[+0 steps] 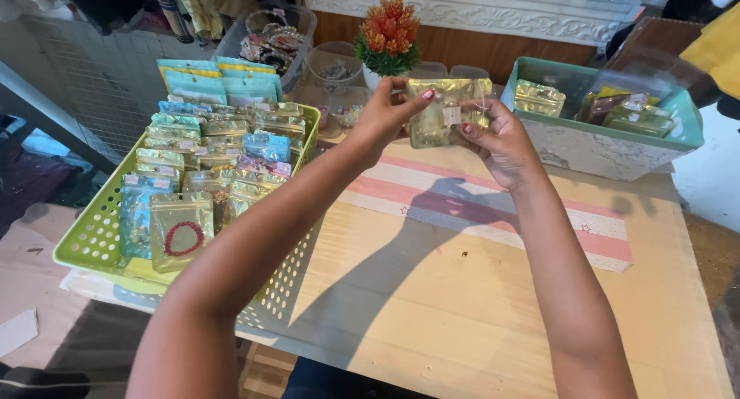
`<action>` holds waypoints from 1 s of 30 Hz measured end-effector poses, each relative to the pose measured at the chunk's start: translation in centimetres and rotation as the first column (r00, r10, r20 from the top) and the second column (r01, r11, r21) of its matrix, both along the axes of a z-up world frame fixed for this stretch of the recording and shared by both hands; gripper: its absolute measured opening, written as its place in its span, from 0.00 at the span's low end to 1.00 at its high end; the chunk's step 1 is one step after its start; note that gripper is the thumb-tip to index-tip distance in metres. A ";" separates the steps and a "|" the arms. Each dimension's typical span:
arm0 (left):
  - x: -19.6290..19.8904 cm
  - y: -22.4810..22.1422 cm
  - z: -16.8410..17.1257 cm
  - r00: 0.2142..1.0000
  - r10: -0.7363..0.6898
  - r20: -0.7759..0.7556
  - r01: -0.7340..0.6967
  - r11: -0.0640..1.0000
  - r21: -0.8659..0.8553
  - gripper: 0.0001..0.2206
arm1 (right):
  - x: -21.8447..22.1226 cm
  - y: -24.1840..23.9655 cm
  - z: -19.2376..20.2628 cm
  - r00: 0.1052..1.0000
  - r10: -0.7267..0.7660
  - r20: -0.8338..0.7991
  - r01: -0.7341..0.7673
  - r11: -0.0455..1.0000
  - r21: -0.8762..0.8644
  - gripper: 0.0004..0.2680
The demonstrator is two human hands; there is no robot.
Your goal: Packing bracelets and small accessories into small gold and blue bags and organizing them in a basket.
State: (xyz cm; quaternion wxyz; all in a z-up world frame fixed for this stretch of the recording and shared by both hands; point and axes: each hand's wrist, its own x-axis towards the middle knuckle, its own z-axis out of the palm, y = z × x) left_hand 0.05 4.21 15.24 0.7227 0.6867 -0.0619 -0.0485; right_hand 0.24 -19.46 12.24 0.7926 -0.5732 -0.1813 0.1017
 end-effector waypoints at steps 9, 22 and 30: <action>5.2 -4.1 -7.8 0.991 -0.018 0.131 0.038 0.987 -0.154 0.18 | 2.3 -2.5 -2.2 0.999 -0.040 0.023 0.041 0.998 -0.055 0.15; 1.7 -3.2 -12.8 0.997 0.042 0.064 -0.011 0.909 -0.416 0.20 | 1.0 -1.2 -1.1 0.857 0.122 0.501 0.313 0.648 -0.694 0.18; 0.4 -3.4 -13.9 0.989 0.117 0.085 -0.069 0.900 -0.430 0.19 | 0.6 0.0 -1.1 0.996 0.002 0.087 0.056 0.754 -0.655 0.14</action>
